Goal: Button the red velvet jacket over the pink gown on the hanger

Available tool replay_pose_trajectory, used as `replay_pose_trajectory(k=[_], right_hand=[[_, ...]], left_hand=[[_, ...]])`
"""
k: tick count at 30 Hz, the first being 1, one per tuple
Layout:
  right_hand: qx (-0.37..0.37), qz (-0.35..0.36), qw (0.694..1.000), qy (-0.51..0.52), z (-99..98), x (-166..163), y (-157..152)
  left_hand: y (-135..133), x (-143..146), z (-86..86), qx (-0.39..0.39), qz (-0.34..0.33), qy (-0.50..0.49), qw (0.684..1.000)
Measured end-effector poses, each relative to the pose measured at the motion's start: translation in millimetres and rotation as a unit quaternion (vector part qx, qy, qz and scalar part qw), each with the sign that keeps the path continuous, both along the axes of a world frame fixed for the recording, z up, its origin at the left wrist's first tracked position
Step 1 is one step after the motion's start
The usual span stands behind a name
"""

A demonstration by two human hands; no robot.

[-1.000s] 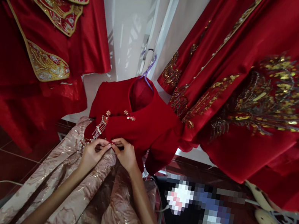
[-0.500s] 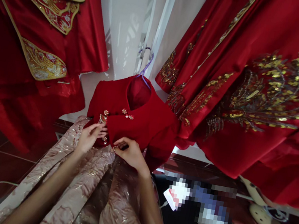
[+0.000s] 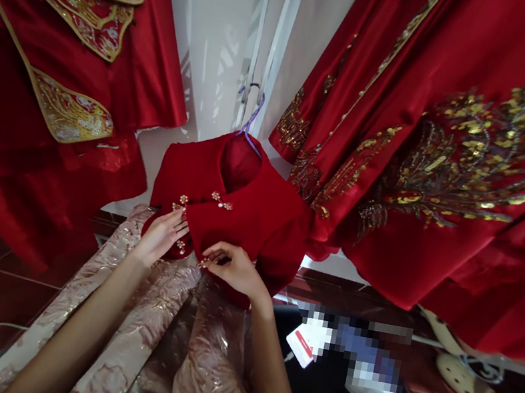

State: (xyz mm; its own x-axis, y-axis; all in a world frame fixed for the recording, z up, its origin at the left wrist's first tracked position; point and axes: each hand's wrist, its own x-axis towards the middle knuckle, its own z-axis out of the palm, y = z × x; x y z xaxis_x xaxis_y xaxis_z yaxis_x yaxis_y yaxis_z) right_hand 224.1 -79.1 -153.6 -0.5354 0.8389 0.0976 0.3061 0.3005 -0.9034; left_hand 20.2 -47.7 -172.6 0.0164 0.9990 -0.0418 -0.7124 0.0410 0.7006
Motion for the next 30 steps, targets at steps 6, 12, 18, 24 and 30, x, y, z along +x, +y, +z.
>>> replay_pose_trajectory(k=[6,12,18,24,30], right_hand=[[0.003,-0.006,1.000,0.001,-1.9,-4.7,0.2],[0.000,-0.003,1.000,0.014,-3.3,-12.7,-1.6],[0.008,-0.005,1.000,0.016,-3.0,-18.4,-4.4],[0.010,0.015,1.000,0.006,3.0,-12.8,-5.7],[-0.068,0.091,0.992,-0.056,16.8,22.6,-8.4]], left_hand=[[-1.9,0.0,4.4,-0.008,0.023,-0.008,1.000],[-0.2,0.5,10.2,0.025,0.038,0.041,0.998],[7.8,1.2,5.3,0.028,0.127,0.125,0.984],[1.4,9.2,17.9,0.050,0.049,0.121,0.990],[0.0,11.1,59.8,0.327,0.078,0.478,0.812]])
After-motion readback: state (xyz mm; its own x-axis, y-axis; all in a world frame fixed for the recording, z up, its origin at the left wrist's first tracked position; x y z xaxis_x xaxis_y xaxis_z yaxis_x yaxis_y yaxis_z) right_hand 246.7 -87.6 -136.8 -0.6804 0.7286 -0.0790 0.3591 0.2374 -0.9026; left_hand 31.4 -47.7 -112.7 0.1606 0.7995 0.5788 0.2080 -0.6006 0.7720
